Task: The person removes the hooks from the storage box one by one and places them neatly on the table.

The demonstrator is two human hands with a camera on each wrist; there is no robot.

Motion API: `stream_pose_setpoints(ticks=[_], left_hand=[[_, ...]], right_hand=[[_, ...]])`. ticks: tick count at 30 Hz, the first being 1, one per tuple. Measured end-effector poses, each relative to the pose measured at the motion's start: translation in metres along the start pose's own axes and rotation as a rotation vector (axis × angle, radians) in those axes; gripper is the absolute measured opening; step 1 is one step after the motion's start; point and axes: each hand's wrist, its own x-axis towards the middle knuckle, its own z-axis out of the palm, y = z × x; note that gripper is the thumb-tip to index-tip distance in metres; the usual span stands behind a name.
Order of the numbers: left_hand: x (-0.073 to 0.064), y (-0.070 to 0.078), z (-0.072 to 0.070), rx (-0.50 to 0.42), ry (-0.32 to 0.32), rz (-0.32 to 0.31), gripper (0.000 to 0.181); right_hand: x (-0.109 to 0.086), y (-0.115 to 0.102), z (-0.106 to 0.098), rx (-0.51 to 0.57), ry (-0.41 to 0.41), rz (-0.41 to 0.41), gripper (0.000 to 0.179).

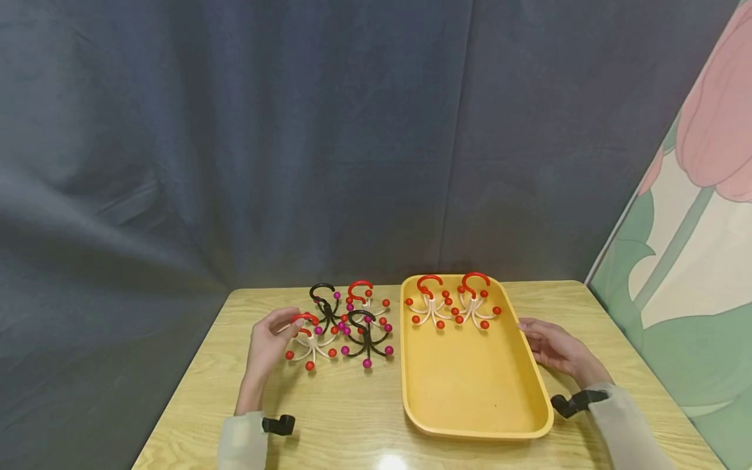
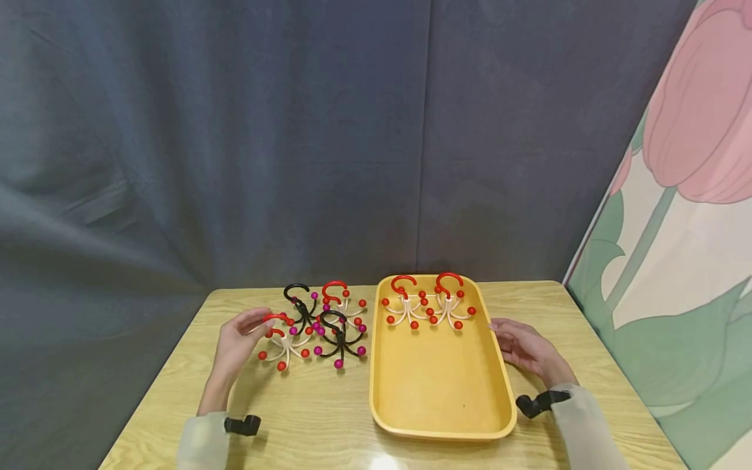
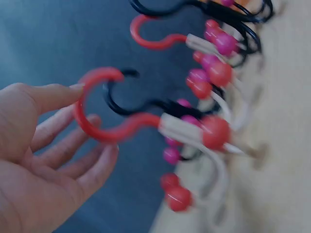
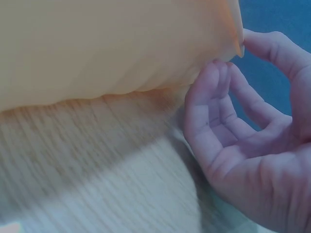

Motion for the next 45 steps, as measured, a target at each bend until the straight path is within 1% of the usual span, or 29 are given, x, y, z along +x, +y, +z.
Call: stream_pose_setpoints(ticks=[2,5,7,8,11,14,18,20,21,25,26,28,32,37,41,45], left_hand=[[-0.003,0.012,0.001,0.022,0.014,0.023,0.034],[-0.006,0.034,0.004,0.047,0.032,0.077,0.034],[-0.007,0.048,0.008,0.044,0.032,0.115,0.033],[-0.008,0.055,0.01,0.037,0.028,0.135,0.032],[-0.01,0.071,0.017,0.013,0.007,0.184,0.028],[-0.011,0.082,0.026,0.016,-0.025,0.222,0.024],[-0.011,0.093,0.04,0.04,-0.084,0.245,0.021],[-0.011,0.096,0.048,0.057,-0.131,0.243,0.02],[-0.01,0.097,0.052,0.064,-0.159,0.244,0.021],[-0.009,0.101,0.07,0.085,-0.284,0.247,0.024],[-0.009,0.102,0.074,0.084,-0.308,0.252,0.024],[-0.008,0.103,0.084,0.086,-0.337,0.267,0.023],[-0.005,0.104,0.105,0.087,-0.352,0.307,0.021],[-0.002,0.102,0.128,0.076,-0.367,0.314,0.022],[0.002,0.102,0.147,0.073,-0.36,0.297,0.025],[0.008,0.1,0.166,0.039,-0.349,0.238,0.027]], right_hand=[[0.0,-0.001,0.001,-0.034,0.04,-0.004,0.024],[0.002,-0.003,0.004,-0.078,0.085,-0.023,0.042],[0.002,-0.005,0.005,-0.098,0.082,-0.039,0.053],[0.003,-0.006,0.005,-0.099,0.079,-0.043,0.056],[0.004,-0.008,0.006,-0.089,0.058,-0.048,0.059],[0.006,-0.009,0.008,-0.064,0.054,-0.044,0.063],[0.006,-0.009,0.01,-0.047,0.08,-0.034,0.067],[0.006,-0.009,0.011,-0.044,0.09,-0.033,0.064],[0.005,-0.009,0.011,-0.041,0.098,-0.033,0.059],[0.004,-0.008,0.011,-0.022,0.104,-0.031,0.033],[0.003,-0.008,0.011,-0.013,0.105,-0.029,0.028],[0.002,-0.007,0.011,-0.001,0.103,-0.025,0.023],[0.001,-0.007,0.011,0.015,0.104,-0.019,0.021],[0.0,-0.008,0.011,0.018,0.09,-0.023,0.021],[0.001,-0.009,0.011,-0.002,0.098,-0.026,0.023],[0.001,-0.01,0.011,-0.007,0.117,-0.015,0.026]])
